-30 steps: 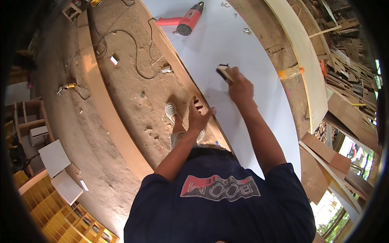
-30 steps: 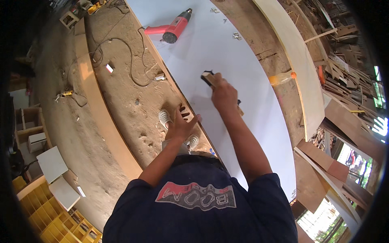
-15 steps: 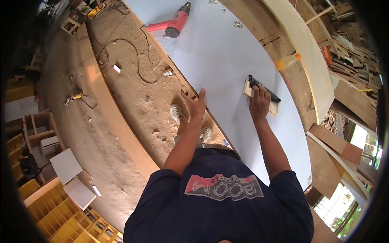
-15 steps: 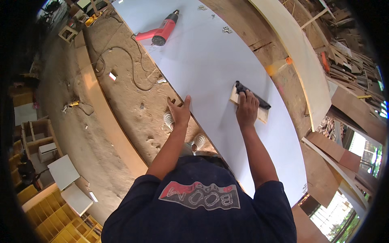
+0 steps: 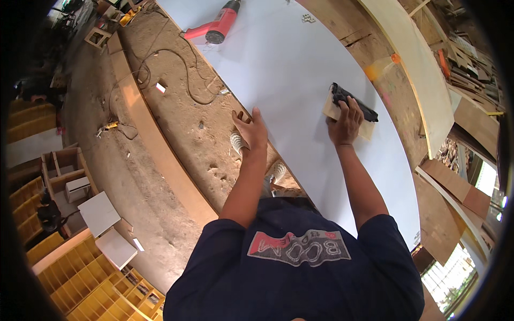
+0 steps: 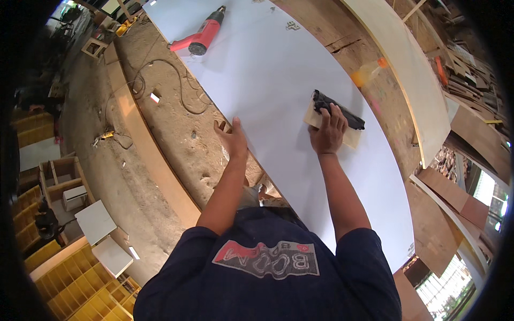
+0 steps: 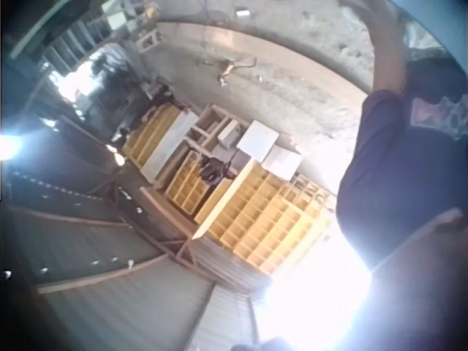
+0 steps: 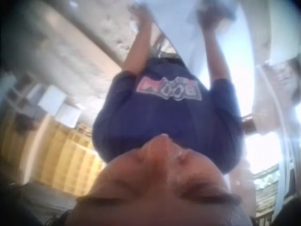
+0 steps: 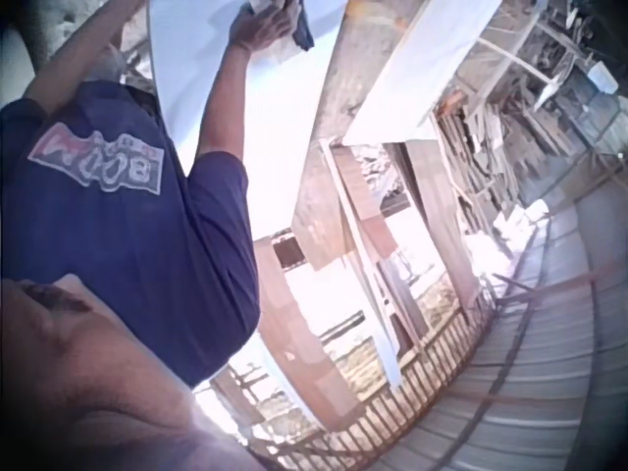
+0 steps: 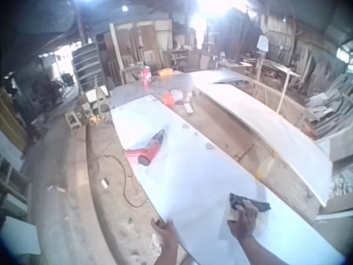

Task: The person applies a veneer sheet to a wooden board, uses a heat gun to activate the adhesive, and presses the sheet down with a hand tool.

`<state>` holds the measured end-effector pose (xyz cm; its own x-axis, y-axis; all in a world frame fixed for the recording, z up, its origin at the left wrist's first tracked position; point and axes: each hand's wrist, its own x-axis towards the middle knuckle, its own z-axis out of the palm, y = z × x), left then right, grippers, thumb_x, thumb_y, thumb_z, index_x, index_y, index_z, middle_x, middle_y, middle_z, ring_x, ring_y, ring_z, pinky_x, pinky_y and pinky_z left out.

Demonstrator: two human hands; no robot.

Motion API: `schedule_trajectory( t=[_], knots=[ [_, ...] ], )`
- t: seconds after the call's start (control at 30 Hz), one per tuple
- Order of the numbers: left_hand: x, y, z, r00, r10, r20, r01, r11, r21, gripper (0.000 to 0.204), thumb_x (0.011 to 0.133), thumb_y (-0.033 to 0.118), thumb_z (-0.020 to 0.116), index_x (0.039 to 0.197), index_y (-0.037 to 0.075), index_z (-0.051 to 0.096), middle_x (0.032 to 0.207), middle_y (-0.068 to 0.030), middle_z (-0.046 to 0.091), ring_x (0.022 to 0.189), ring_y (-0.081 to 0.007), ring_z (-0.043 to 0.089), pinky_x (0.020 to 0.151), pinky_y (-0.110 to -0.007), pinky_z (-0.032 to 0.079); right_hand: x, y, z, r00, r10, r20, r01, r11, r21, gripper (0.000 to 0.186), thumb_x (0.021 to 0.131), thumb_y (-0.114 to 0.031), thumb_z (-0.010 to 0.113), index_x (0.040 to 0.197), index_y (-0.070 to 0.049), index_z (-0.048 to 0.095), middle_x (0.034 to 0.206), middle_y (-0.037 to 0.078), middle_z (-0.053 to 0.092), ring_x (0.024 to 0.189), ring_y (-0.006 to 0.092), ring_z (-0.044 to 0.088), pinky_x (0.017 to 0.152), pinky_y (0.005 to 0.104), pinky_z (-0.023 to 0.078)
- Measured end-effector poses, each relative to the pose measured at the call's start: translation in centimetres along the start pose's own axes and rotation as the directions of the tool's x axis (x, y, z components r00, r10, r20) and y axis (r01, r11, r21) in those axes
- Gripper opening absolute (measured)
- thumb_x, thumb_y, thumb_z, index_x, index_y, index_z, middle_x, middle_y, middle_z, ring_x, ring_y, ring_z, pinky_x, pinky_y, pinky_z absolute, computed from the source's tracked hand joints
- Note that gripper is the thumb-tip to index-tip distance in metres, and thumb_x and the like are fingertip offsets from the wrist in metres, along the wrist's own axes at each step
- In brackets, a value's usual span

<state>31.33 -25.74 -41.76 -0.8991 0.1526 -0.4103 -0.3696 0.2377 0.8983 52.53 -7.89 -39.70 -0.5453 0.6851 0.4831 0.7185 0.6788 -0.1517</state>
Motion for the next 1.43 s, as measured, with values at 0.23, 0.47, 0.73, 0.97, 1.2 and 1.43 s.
schedule_trajectory(
  t=[0.23, 0.47, 0.73, 0.97, 1.2, 1.43],
  knots=[
    [-2.0, -4.5, -1.4, 0.997, 0.073, 0.033, -0.078, 0.974, 0.213, 0.091, 0.105, 0.035, 0.072, 0.168, -0.001, 0.017, 0.157, -0.0219, 0.044, 0.132, -0.0336, 0.059, 0.106, -0.044, 0.054, 0.4, 0.3, 0.4, 0.999, 0.020, -0.034, -0.019, 0.999, 0.026, 0.064, 0.074, -0.013, 0.083, 0.133, -0.016, 0.058, 0.149, 0.011, 0.057, 0.143, 0.0351, 0.052, 0.119, 0.0528, 0.038],
    [-0.2, -0.7, -0.1, 0.999, 0.037, -0.011, -0.036, 0.994, 0.106, 0.087, 0.105, 0.037, 0.073, 0.165, -0.003, 0.024, 0.154, -0.0211, 0.047, 0.132, -0.0344, 0.060, 0.105, -0.045, 0.054, 0.3, 0.2, 0.0, 1.000, 0.027, -0.013, -0.026, 0.999, 0.043, 0.061, 0.076, -0.014, 0.082, 0.132, -0.016, 0.058, 0.148, 0.011, 0.057, 0.143, 0.0351, 0.052, 0.119, 0.0526, 0.038],
    [-0.7, 0.3, -0.4, 0.998, 0.058, 0.027, -0.062, 0.976, 0.206, 0.087, 0.104, 0.036, 0.073, 0.165, -0.002, 0.024, 0.155, -0.0254, 0.048, 0.135, -0.0366, 0.058, 0.109, -0.046, 0.053, 0.4, 0.4, 0.0, 0.999, 0.029, -0.021, -0.029, 0.999, 0.030, 0.061, 0.077, -0.014, 0.081, 0.133, -0.016, 0.058, 0.150, 0.011, 0.057, 0.145, 0.0340, 0.051, 0.119, 0.0521, 0.038],
    [-2.0, -1.3, -1.9, 0.996, 0.030, 0.082, -0.048, 0.972, 0.230, 0.087, 0.103, 0.035, 0.074, 0.165, -0.003, 0.025, 0.155, -0.0272, 0.046, 0.133, -0.0372, 0.060, 0.110, -0.047, 0.053, 0.1, 0.6, 0.4, 0.999, 0.036, -0.012, -0.035, 0.998, 0.044, 0.061, 0.076, -0.015, 0.082, 0.132, -0.016, 0.059, 0.150, 0.011, 0.056, 0.146, 0.0338, 0.050, 0.120, 0.0519, 0.037],
    [1.0, -0.1, -1.0, 0.995, 0.072, 0.074, -0.086, 0.976, 0.202, 0.091, 0.102, 0.036, 0.077, 0.164, -0.006, 0.025, 0.156, -0.0261, 0.045, 0.136, -0.0355, 0.059, 0.111, -0.046, 0.051, 0.0, 0.5, 0.0, 1.000, 0.025, 0.003, -0.026, 1.000, 0.009, 0.058, 0.078, -0.016, 0.080, 0.132, -0.016, 0.059, 0.150, 0.012, 0.057, 0.145, 0.0339, 0.050, 0.120, 0.0521, 0.037],
    [-1.0, -0.3, -2.6, 0.994, -0.004, 0.113, -0.016, 0.985, 0.170, 0.093, 0.100, 0.037, 0.080, 0.164, -0.004, 0.026, 0.160, -0.0214, 0.043, 0.143, -0.0337, 0.049, 0.118, -0.045, 0.043, 0.1, 0.7, 0.4, 0.999, 0.034, -0.012, -0.034, 0.998, 0.048, 0.066, 0.074, -0.015, 0.083, 0.134, -0.017, 0.058, 0.153, 0.013, 0.054, 0.148, 0.0342, 0.048, 0.120, 0.0528, 0.037]
  ],
)
